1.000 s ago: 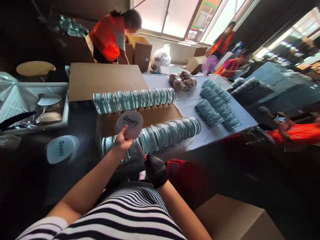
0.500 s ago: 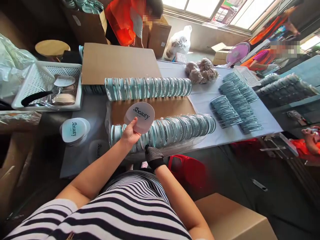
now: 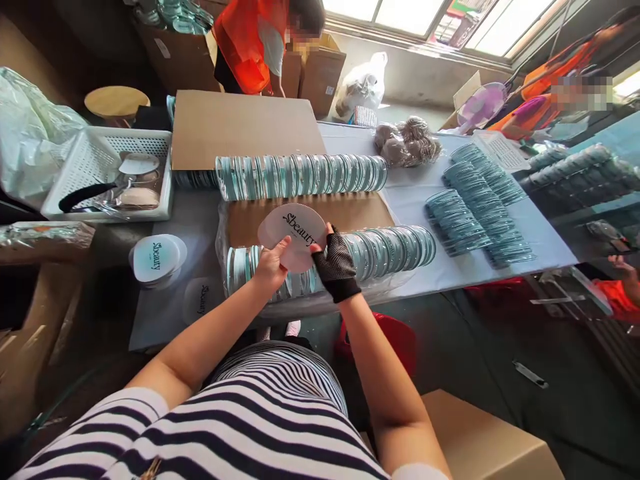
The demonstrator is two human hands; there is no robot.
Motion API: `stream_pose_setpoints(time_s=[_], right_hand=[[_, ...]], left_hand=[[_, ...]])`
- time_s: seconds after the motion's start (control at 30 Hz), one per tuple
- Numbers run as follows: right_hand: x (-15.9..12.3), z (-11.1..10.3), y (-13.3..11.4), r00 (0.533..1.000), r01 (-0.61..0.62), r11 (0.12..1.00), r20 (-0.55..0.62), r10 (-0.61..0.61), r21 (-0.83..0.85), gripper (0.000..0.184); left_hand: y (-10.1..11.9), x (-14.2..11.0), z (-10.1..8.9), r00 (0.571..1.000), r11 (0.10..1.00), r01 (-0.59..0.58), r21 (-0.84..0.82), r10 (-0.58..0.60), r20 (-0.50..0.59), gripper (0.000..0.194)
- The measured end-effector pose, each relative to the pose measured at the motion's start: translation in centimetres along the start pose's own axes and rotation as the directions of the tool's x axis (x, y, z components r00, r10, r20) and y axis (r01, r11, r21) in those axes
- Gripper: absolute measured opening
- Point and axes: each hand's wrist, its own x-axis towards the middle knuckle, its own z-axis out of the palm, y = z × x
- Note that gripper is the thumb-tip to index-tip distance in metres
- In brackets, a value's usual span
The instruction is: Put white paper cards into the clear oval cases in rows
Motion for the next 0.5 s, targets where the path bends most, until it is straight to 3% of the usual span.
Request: stream_pose_setpoints(time_s=[0.1, 0.2, 0.27, 0.37, 0.5], right_hand=[[-1.7, 0.2, -3.3, 0.982, 0.182, 0.965, -0.022, -0.189, -0.188, 0.053], [-3.7, 1.3, -5.1, 0.987, 0.162, 0.983, 0.004, -0.162, -0.088, 0.038], [-4.0, 1.9, -4.7, 0.995, 0.076, 0.997, -0.072, -0.075, 0.007, 0.040], [-3.0, 1.9, -2.8, 0.972, 0.025, 0.998, -0.234, -0.036, -0.051, 0.057], [-2.2, 1.0, -2.0, 0.984, 0.076, 0.985, -0.150, -0.100, -0.158, 0.058]], left_hand=[[0.3, -1.2, 0.0, 0.997, 0.998, -0.045, 0.044, 0.048, -0.054, 0.035], [0.4, -2.2, -0.3, 0.995, 0.994, -0.063, 0.088, 0.070, -0.077, 0.031], [0.5, -2.5, -0.6, 0.995, 0.994, -0.059, 0.097, 0.067, -0.077, 0.031], [0.6, -2.4, -1.2, 0.993, 0.991, -0.071, 0.112, 0.080, -0.084, 0.033], [0.5, -2.3, -1.8, 0.994, 0.988, -0.103, 0.118, 0.107, -0.033, 0.032]])
